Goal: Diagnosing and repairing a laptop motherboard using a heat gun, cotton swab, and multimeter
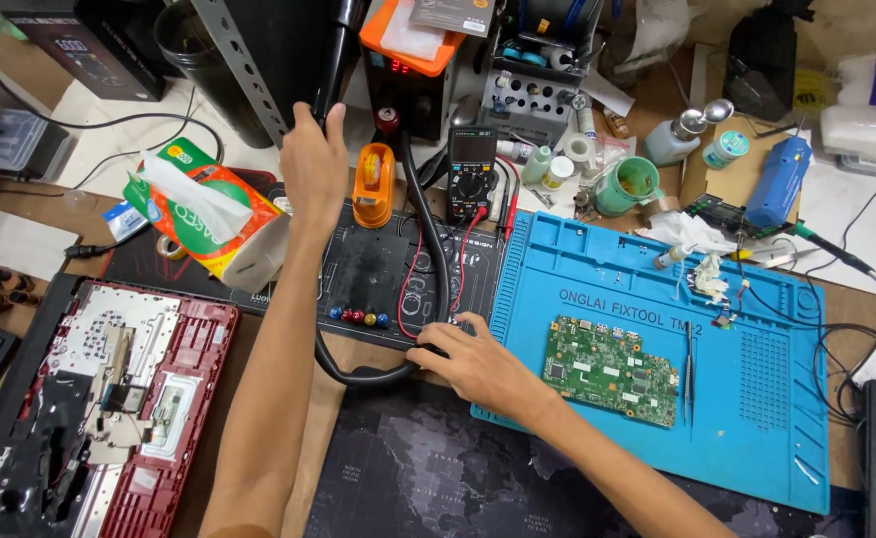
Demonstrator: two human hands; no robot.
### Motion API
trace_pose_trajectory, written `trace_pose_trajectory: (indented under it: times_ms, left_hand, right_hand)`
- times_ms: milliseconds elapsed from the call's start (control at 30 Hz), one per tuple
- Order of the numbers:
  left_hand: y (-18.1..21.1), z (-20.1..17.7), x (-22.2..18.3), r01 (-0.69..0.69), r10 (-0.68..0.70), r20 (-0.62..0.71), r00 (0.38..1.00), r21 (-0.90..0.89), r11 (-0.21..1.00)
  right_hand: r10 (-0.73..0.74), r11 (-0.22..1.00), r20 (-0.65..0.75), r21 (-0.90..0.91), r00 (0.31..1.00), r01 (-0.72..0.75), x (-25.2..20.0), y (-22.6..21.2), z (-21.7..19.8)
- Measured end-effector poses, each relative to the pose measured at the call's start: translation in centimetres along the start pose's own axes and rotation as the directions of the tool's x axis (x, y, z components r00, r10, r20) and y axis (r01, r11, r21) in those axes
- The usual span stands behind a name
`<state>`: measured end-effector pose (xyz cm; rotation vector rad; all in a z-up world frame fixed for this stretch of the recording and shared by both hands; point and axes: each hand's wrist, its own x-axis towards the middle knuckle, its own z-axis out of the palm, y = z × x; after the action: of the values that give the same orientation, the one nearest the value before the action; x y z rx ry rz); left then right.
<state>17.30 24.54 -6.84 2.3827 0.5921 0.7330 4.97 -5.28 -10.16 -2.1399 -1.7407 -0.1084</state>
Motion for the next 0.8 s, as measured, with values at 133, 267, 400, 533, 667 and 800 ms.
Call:
trace_pose_trajectory:
  times_ms: [133, 267, 400, 533, 667, 800]
  left_hand:
    - [0.8, 1.4, 2.5, -0.026, 0.025, -0.031, 0.999, -0.027, 0.999]
    - [0.8, 2.5, 4.1, 0.058, -0.058, 0.007, 0.998, -0.004, 0.998]
    - [0.1, 3.6, 4.5, 0.104, -0.103, -0.015, 0.995, 0.047, 0.994]
    - [-1.0, 3.3, 3.4, 0.067, -0.068, 0.021, 0.997, 0.025, 0.997]
    - [-2.5, 3.8, 2.3, 0.036, -0.034, 0.048, 0.998, -0.050, 0.998]
    - [-3.5, 4.2, 0.6, 0.079, -0.079, 0.086, 0.993, 0.010, 0.997]
  right_hand:
    - [0.049, 0.999, 0.006, 0.016, 0.999, -0.049, -0.1, 0.0, 0.7]
    - [0.066, 0.998, -0.018, 0.005, 0.998, -0.066, 0.0, -0.5, 0.2]
    - [0.056, 0.997, -0.029, 0.051, 0.998, -0.055, -0.5, -0.9, -0.8]
    - [0.080, 0.992, -0.072, 0.104, 0.994, -0.073, -2.8, -1.5, -2.8]
    - [0.178, 0.983, -0.139, 0.065, 0.974, -0.170, -7.5, -1.6, -6.9]
    - [0.465, 0.885, -0.268, 0.136, 0.844, -0.445, -14.5, -1.6, -17.0]
